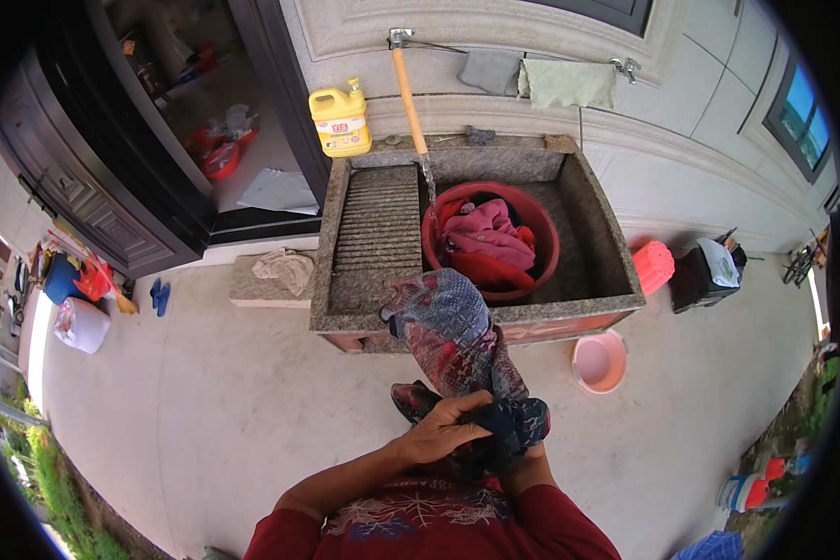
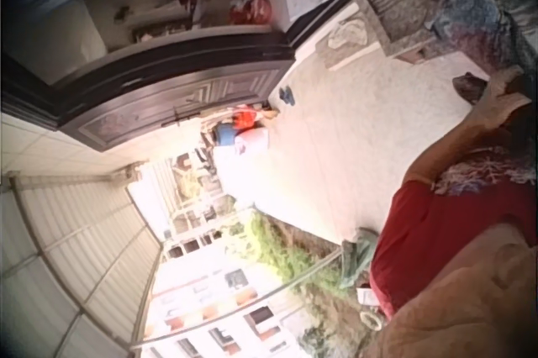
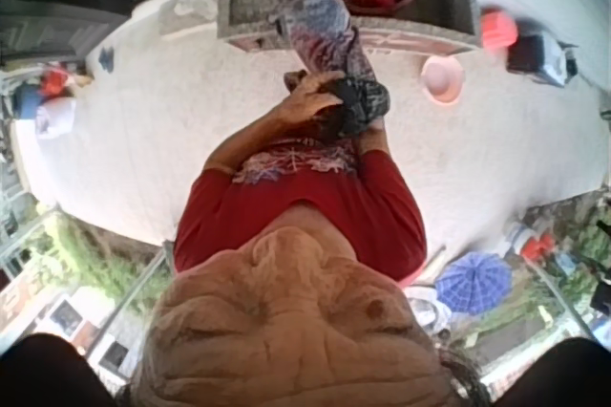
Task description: The person fills a red basin with water from a tap and places a pile of clothes into it. They then proceed to wash the clothes by hand, scrubbing them against a stone washboard and using a bar of soap. The person handles the clothes individually, scrubbing and rinsing them in the basin.
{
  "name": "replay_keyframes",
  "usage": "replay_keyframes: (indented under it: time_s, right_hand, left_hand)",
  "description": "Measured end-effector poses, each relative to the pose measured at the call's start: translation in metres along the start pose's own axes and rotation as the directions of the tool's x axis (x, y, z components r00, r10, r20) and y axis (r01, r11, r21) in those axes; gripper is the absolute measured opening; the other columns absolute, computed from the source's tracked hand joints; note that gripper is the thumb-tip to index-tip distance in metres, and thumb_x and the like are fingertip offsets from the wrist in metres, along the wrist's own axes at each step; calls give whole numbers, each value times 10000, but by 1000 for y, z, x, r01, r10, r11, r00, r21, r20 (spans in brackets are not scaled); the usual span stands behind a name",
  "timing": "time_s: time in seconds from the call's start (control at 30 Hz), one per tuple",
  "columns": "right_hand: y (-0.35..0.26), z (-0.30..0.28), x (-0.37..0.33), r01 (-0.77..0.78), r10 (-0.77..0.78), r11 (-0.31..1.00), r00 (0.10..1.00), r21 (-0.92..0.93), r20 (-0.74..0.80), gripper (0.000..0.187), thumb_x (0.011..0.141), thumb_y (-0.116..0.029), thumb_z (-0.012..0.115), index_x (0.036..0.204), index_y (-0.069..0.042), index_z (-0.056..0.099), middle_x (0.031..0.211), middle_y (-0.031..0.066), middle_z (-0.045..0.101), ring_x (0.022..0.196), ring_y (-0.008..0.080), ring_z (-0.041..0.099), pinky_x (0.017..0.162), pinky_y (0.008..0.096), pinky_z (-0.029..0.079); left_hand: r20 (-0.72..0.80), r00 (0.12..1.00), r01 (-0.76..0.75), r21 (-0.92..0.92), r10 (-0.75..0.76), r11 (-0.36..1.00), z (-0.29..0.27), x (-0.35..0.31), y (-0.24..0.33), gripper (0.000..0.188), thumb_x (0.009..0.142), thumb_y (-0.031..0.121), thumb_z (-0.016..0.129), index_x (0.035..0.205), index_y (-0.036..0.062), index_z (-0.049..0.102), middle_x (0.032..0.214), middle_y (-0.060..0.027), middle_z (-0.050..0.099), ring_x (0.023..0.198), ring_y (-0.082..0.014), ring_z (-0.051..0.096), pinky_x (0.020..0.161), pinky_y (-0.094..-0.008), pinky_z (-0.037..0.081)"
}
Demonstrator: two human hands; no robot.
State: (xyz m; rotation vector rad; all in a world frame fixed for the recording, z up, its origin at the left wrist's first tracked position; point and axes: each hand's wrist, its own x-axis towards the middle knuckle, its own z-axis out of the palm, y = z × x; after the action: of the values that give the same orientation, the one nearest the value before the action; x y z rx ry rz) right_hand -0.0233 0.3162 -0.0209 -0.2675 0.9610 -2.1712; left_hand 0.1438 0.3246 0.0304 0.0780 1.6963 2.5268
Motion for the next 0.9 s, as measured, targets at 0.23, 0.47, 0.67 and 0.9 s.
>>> replay_keyframes:
  time_s: [0.23, 0.47, 0.67, 0.9]
  right_hand:
    - [-1, -3, -3, 19, -20, 1000, 999, -8, -32, 391, 831, -171, 632, 1197, -56, 560, 1131, 61, 593, 1042, 190, 564, 901, 335, 450]
    - [32, 0, -42, -59, 59, 997, 998, -40, 9, 418, 820, -189, 648, 1207, -56, 561, 1162, 67, 590, 1063, 205, 565, 921, 345, 449]
    - [45, 25, -32, -54, 56, 997, 998, -58, 40, 441, 811, -204, 661, 1215, -57, 562, 1188, 71, 588, 1080, 218, 567, 939, 353, 448]
    - [27, -19, -113, -102, 182, 842, 978, -529, 102, 469, 799, -222, 677, 1224, -58, 563, 1219, 77, 586, 1101, 232, 569, 959, 363, 447]
  left_hand:
    - [-384, 920, 20, 256, 83, 966, -54, 11, -27, 182, 831, 33, 624, 976, 30, 513, 915, -65, 469, 868, -143, 462, 765, -260, 383]
    - [164, 981, -154, 317, 105, 936, -27, 3, 7, 236, 791, -43, 584, 994, 20, 482, 867, -16, 455, 835, -92, 424, 761, -238, 370]
    - [231, 973, -88, 333, 9, 939, -22, -9, 17, 206, 870, 36, 581, 1067, -1, 532, 957, -49, 550, 894, -118, 503, 795, -265, 415]
    - [-628, 775, 180, 325, 70, 928, -105, -27, 19, 212, 948, 134, 533, 1098, -11, 574, 856, -64, 616, 771, -142, 563, 741, -270, 461]
